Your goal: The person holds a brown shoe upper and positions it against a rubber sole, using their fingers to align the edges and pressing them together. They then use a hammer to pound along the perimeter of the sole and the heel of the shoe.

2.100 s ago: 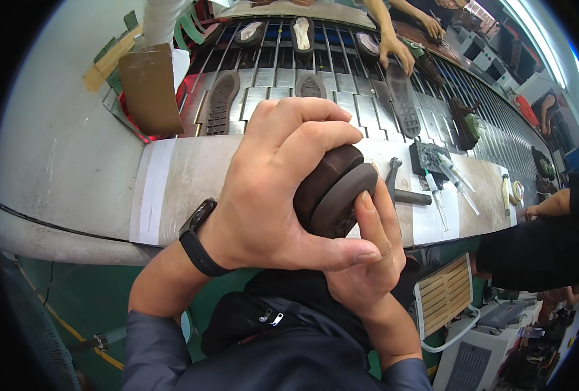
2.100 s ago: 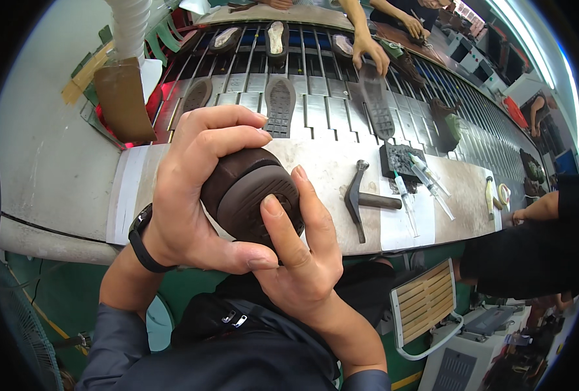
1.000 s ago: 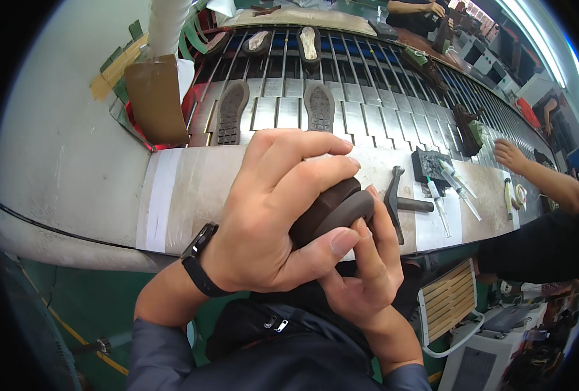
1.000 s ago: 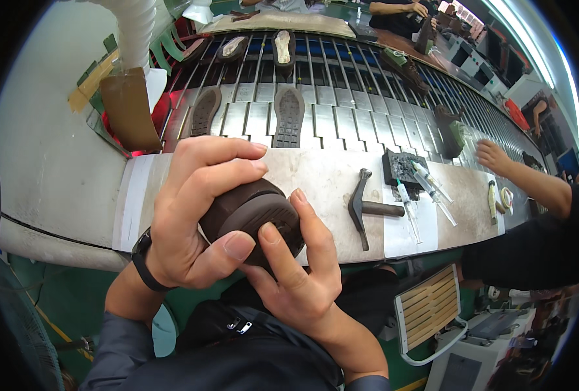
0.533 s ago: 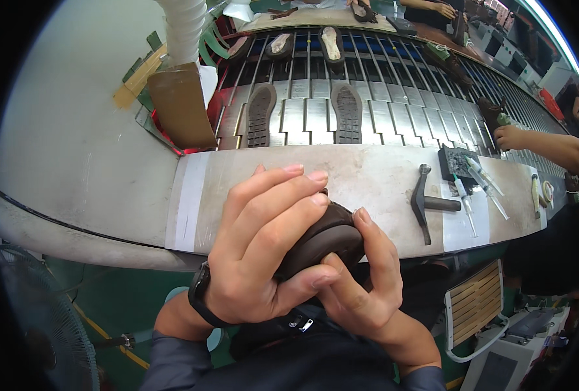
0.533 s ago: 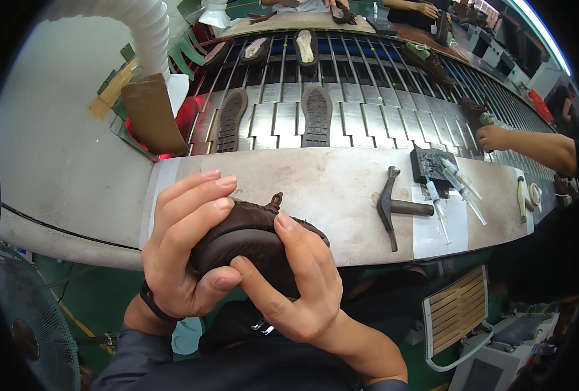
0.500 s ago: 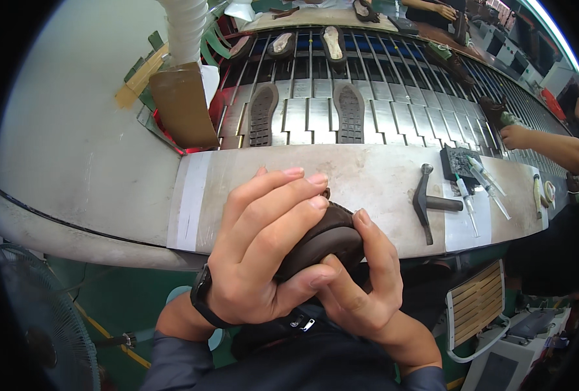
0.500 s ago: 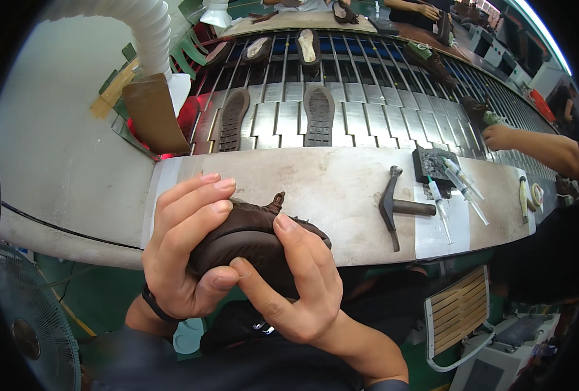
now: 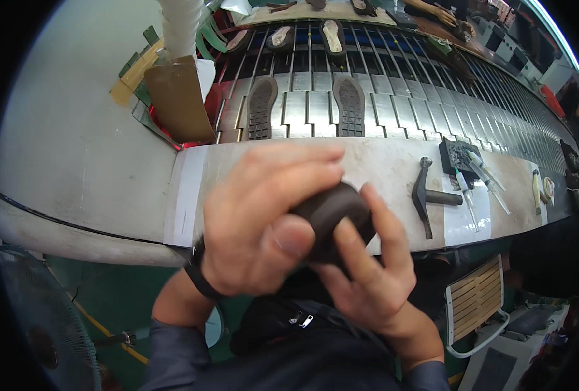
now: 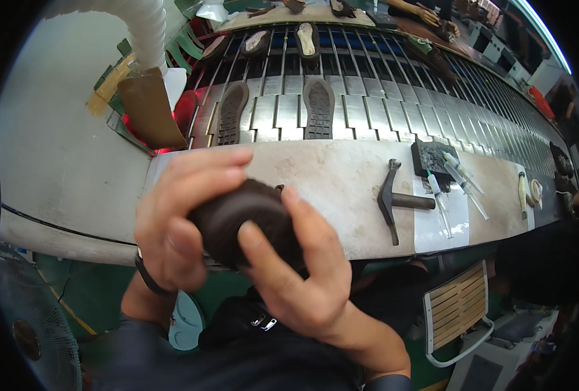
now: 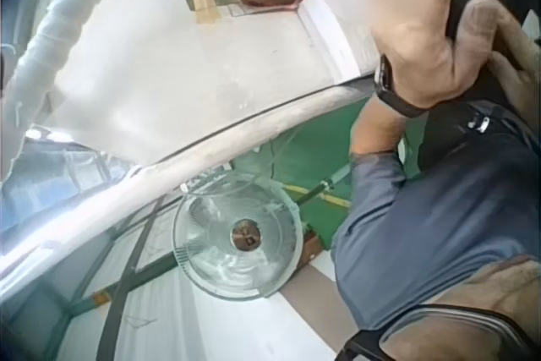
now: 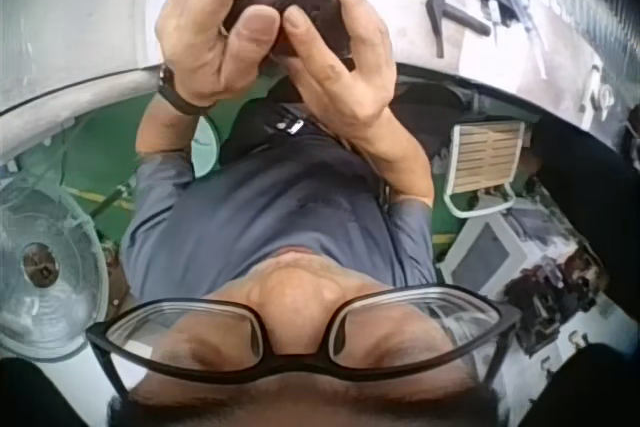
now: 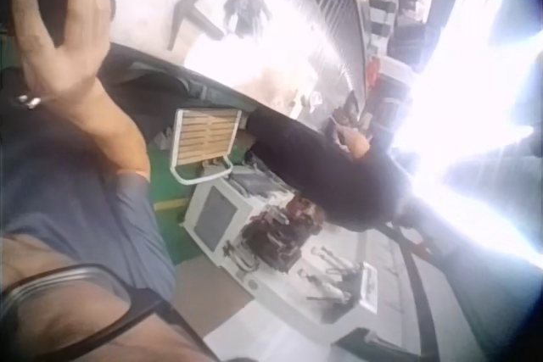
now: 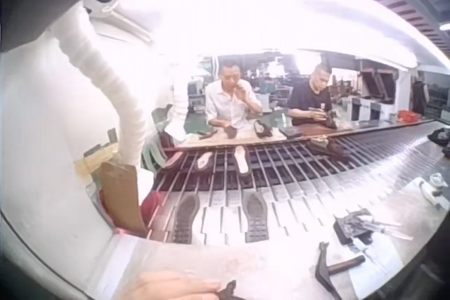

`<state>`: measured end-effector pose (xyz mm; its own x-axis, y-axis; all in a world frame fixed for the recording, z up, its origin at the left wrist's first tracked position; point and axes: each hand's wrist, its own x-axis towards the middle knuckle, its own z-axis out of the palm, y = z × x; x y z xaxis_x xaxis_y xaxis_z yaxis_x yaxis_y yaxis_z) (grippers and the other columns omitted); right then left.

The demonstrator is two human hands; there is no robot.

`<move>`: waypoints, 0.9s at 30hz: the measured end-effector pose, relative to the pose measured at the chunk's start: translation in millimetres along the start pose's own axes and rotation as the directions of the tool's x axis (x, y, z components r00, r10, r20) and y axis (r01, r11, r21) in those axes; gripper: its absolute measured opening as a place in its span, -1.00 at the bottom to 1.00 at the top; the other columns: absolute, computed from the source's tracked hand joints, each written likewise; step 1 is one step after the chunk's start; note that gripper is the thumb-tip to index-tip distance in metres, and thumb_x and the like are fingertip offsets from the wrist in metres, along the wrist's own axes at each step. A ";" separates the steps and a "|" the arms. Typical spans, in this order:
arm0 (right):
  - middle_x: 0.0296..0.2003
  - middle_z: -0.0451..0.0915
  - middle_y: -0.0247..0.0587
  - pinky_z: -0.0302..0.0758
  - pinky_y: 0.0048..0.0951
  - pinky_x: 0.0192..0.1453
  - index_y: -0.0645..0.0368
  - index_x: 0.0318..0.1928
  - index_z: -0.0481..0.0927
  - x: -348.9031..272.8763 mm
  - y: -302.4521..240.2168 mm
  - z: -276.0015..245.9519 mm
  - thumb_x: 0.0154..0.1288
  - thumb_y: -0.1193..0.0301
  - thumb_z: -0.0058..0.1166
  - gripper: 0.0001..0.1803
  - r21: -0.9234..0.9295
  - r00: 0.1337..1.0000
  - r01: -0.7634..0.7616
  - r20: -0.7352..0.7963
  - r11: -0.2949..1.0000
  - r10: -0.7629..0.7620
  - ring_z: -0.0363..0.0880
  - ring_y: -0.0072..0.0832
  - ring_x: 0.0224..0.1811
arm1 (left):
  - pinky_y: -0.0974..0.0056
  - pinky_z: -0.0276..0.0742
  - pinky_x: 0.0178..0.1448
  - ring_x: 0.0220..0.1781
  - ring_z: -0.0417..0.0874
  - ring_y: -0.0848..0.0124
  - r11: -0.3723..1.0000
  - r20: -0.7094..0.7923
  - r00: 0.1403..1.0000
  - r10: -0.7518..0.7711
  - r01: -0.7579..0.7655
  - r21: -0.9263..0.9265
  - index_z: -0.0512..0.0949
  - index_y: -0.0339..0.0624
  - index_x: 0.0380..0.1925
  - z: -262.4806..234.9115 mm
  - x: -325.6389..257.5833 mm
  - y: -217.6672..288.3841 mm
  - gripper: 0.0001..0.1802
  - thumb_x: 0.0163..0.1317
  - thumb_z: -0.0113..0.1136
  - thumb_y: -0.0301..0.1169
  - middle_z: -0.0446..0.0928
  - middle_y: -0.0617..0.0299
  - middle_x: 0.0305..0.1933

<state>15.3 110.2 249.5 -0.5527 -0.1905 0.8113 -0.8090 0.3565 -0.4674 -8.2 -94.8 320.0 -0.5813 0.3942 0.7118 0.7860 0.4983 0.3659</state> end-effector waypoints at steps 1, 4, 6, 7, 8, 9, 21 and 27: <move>0.33 0.54 0.48 0.73 -0.07 0.22 0.09 0.32 0.74 7.2 7.4 -3.1 0.07 0.50 0.59 -0.28 0.053 0.997 -0.074 0.005 0.996 0.074 0.71 0.22 0.20 | 0.06 0.65 0.27 0.16 0.77 -0.02 0.991 -0.002 0.998 -0.065 0.064 -0.117 0.67 -0.44 0.13 3.5 8.3 -14.3 -0.28 0.74 -0.29 0.03 0.72 -0.25 0.16; 0.36 0.57 0.32 0.66 -0.12 0.32 0.12 0.41 0.66 34.0 37.1 -1.0 0.12 0.51 0.57 -0.22 0.157 0.984 -0.152 0.114 0.976 0.135 0.69 0.14 0.29 | 0.28 0.65 0.12 -0.03 0.78 0.32 0.957 -0.023 0.968 -0.248 0.241 -0.162 0.70 -0.46 0.08 19.1 21.7 -47.3 -0.36 0.78 -0.27 -0.12 0.79 -0.03 -0.05; 0.33 0.64 0.22 0.57 -0.10 0.43 0.14 0.44 0.62 42.3 58.9 4.5 0.16 0.50 0.53 -0.22 0.250 0.964 -0.254 0.148 0.934 0.223 0.64 0.09 0.36 | 0.33 0.65 0.09 -0.08 0.77 0.40 0.936 -0.063 0.953 -0.298 0.278 -0.217 0.74 -0.46 -0.01 38.8 32.6 -72.4 -0.36 0.80 -0.22 -0.12 0.80 0.05 -0.11; 0.30 0.67 0.19 0.54 -0.09 0.46 0.13 0.44 0.62 45.2 66.8 7.4 0.19 0.48 0.52 -0.24 0.286 0.964 -0.255 0.146 0.924 0.221 0.63 0.10 0.38 | 0.34 0.65 0.08 -0.10 0.76 0.43 0.908 -0.053 0.939 -0.340 0.313 -0.277 0.74 -0.46 -0.03 44.5 37.6 -81.5 -0.36 0.80 -0.20 -0.11 0.80 0.07 -0.12; 0.29 0.69 0.17 0.53 -0.09 0.47 0.13 0.44 0.63 46.3 74.0 8.6 0.21 0.48 0.51 -0.26 0.297 0.965 -0.250 0.153 0.921 0.213 0.62 0.10 0.38 | 0.34 0.65 0.08 -0.10 0.76 0.43 0.904 -0.055 0.937 -0.345 0.316 -0.290 0.74 -0.46 -0.03 48.6 39.6 -90.7 -0.36 0.80 -0.20 -0.11 0.80 0.07 -0.12; 0.28 0.70 0.15 0.53 -0.09 0.48 0.13 0.43 0.63 46.7 78.7 10.0 0.22 0.49 0.50 -0.28 0.311 0.966 -0.244 0.159 0.919 0.203 0.62 0.11 0.38 | 0.35 0.66 0.06 -0.11 0.76 0.44 0.907 -0.052 0.939 -0.341 0.314 -0.281 0.75 -0.46 -0.03 50.8 40.3 -99.5 -0.36 0.80 -0.17 -0.09 0.80 0.08 -0.12; 0.42 0.59 0.15 0.42 -0.19 0.58 0.31 0.48 0.55 50.2 79.0 14.3 0.34 0.56 0.40 -0.31 0.106 0.960 -0.187 0.232 0.977 0.159 0.55 -0.11 0.50 | 0.36 0.69 0.00 -0.17 0.77 0.45 0.929 -0.081 0.943 -0.323 0.299 -0.218 0.76 -0.46 -0.05 56.2 38.7 -115.8 -0.35 0.78 -0.12 -0.05 0.81 0.11 -0.18; 0.40 0.59 0.25 0.42 -0.15 0.57 0.32 0.48 0.55 48.8 73.4 17.2 0.34 0.59 0.37 -0.31 0.133 0.980 -0.128 0.170 0.983 0.105 0.56 0.00 0.49 | 0.37 0.67 -0.08 -0.21 0.75 0.49 0.929 -0.104 0.940 -0.326 0.298 -0.217 0.76 -0.43 -0.08 55.8 41.5 -104.4 -0.34 0.78 -0.12 -0.02 0.80 0.14 -0.22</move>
<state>-74.6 111.3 248.8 -0.6602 -0.3046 0.6865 -0.7510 0.2535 -0.6098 -126.1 -87.3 277.9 -0.7805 0.1278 0.6119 0.6028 0.4131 0.6827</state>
